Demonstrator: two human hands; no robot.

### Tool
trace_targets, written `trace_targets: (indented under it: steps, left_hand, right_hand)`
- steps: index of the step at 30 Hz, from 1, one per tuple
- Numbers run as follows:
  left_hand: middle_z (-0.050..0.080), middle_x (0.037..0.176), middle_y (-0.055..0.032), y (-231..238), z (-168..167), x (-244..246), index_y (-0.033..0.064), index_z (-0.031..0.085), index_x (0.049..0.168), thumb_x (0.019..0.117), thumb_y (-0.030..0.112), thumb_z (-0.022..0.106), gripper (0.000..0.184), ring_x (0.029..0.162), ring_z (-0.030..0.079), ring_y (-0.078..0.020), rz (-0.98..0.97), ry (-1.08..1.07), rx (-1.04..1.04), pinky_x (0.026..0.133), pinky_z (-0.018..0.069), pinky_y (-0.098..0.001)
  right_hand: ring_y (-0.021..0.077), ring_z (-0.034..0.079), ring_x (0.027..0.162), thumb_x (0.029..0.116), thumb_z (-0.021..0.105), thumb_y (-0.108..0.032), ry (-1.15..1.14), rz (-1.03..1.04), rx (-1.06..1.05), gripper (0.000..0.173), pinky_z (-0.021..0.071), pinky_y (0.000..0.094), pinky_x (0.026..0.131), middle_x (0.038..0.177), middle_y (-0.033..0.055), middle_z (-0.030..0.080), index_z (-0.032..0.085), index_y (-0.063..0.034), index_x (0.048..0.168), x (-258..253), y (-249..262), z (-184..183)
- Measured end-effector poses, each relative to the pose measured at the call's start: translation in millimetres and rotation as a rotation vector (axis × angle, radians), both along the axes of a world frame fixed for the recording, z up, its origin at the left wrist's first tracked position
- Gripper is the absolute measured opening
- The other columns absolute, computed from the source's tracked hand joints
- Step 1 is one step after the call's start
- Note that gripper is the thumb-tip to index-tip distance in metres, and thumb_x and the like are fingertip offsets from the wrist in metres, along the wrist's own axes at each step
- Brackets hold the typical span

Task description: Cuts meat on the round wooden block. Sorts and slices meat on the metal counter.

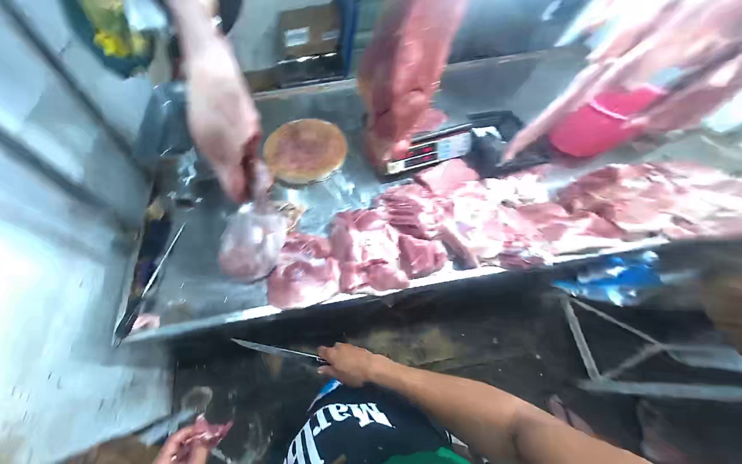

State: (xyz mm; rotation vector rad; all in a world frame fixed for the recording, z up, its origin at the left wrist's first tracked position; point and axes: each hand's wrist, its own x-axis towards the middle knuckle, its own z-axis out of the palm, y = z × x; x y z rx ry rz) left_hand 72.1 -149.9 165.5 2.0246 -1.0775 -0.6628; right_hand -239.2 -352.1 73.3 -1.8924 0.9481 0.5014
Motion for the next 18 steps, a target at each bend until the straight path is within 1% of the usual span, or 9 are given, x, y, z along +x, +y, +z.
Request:
trace_targets:
  steps: [4, 6, 8, 9, 11, 13, 15, 17, 18]
  left_hand:
    - [0.076, 0.097, -0.0081, -192.2, -12.2, -110.8, 0.0041, 0.075, 0.106, 0.0903, 0.014, 0.074, 0.018, 0.087, 0.073, -0.0169, -0.303, -0.014, 0.146, 0.084, 0.0620, -0.0426]
    - [0.074, 0.093, -0.0089, -278.3, -18.0, -176.9, 0.0041, 0.075, 0.105, 0.0915, 0.015, 0.072, 0.018, 0.078, 0.071, -0.0181, -0.434, 0.049, 0.163, 0.075, 0.0621, -0.0428]
    - [0.072, 0.089, -0.0118, -358.5, -15.6, -246.8, -0.0003, 0.072, 0.107, 0.0970, 0.016, 0.068, 0.020, 0.072, 0.070, -0.0196, -0.512, 0.173, 0.165, 0.070, 0.0620, -0.0421]
    - [0.071, 0.085, -0.0120, -397.3, -12.9, -281.4, -0.0027, 0.071, 0.107, 0.0999, 0.017, 0.065, 0.021, 0.068, 0.067, -0.0189, -0.514, 0.264, 0.149, 0.068, 0.0602, -0.0401]
    - [0.066, 0.077, -0.0111, -470.2, -12.9, -345.2, -0.0071, 0.066, 0.105, 0.1037, 0.014, 0.059, 0.022, 0.062, 0.062, -0.0168, -0.440, 0.545, 0.067, 0.063, 0.0574, -0.0355]
    - [0.057, 0.072, -0.0075, -535.5, -10.6, -403.3, -0.0042, 0.057, 0.103, 0.1010, 0.006, 0.055, 0.010, 0.057, 0.056, -0.0146, -0.315, 0.809, -0.048, 0.057, 0.0534, -0.0316]
    - [0.060, 0.089, -0.0084, -591.3, -9.6, -447.5, 0.0006, 0.055, 0.123, 0.1026, 0.008, 0.055, 0.022, 0.067, 0.059, -0.0158, -0.246, 0.983, -0.174, 0.062, 0.0552, -0.0340]
    - [0.059, 0.121, -0.0141, -622.5, -0.1, -478.2, 0.0073, 0.039, 0.151, 0.1077, 0.010, 0.048, 0.044, 0.085, 0.065, -0.0201, -0.262, 1.066, -0.245, 0.072, 0.0581, -0.0380]
    - [0.053, 0.137, -0.0163, -626.9, 2.1, -486.9, 0.0106, 0.032, 0.157, 0.1075, 0.008, 0.044, 0.051, 0.094, 0.067, -0.0230, -0.271, 1.072, -0.225, 0.076, 0.0596, -0.0395]
  right_hand:
    - [0.0438, 0.067, 0.104, 0.1065, 0.050, -0.044, 0.004, -0.296, 0.006, 0.046, 0.0528, 0.0647, 0.089, 0.107, 0.0246, 0.068, 0.058, -0.0041, 0.128, -106.0, -33.6, -2.7]
    - [0.0434, 0.067, 0.105, 0.1060, 0.050, -0.044, 0.027, -0.412, 0.009, 0.045, 0.0528, 0.0646, 0.090, 0.106, 0.0242, 0.068, 0.059, -0.0036, 0.125, -154.5, -35.4, 2.3]
    - [0.0424, 0.067, 0.105, 0.1055, 0.051, -0.045, 0.021, -0.532, 0.031, 0.046, 0.0521, 0.0646, 0.091, 0.107, 0.0235, 0.068, 0.061, -0.0037, 0.124, -196.6, -29.5, 7.3]
    - [0.0416, 0.067, 0.104, 0.1054, 0.051, -0.046, 0.007, -0.598, 0.055, 0.047, 0.0519, 0.0645, 0.092, 0.107, 0.0231, 0.069, 0.061, -0.0044, 0.125, -214.4, -25.2, 9.9]
    - [0.0380, 0.069, 0.089, 0.1055, 0.051, -0.048, -0.030, -0.728, 0.125, 0.047, 0.0550, 0.0614, 0.082, 0.100, 0.0210, 0.069, 0.061, -0.0054, 0.125, -241.4, -12.4, 11.4]
    - [0.0350, 0.068, 0.078, 0.1055, 0.051, -0.048, -0.062, -0.867, 0.196, 0.047, 0.0560, 0.0581, 0.075, 0.094, 0.0193, 0.067, 0.059, -0.0068, 0.126, -258.0, 3.2, 9.3]
    - [0.0346, 0.069, 0.078, 0.1057, 0.051, -0.047, -0.083, -1.000, 0.234, 0.047, 0.0566, 0.0575, 0.077, 0.095, 0.0196, 0.068, 0.058, -0.0073, 0.129, -265.9, 18.1, 9.7]
    - [0.0313, 0.068, 0.072, 0.1054, 0.051, -0.049, -0.109, -1.117, 0.254, 0.046, 0.0580, 0.0534, 0.072, 0.089, 0.0169, 0.067, 0.057, -0.0082, 0.127, -265.0, 34.5, 0.7]
    - [0.0294, 0.067, 0.068, 0.1055, 0.051, -0.049, -0.124, -1.174, 0.280, 0.046, 0.0581, 0.0506, 0.068, 0.085, 0.0153, 0.067, 0.057, -0.0083, 0.125, -261.4, 43.5, -4.0]
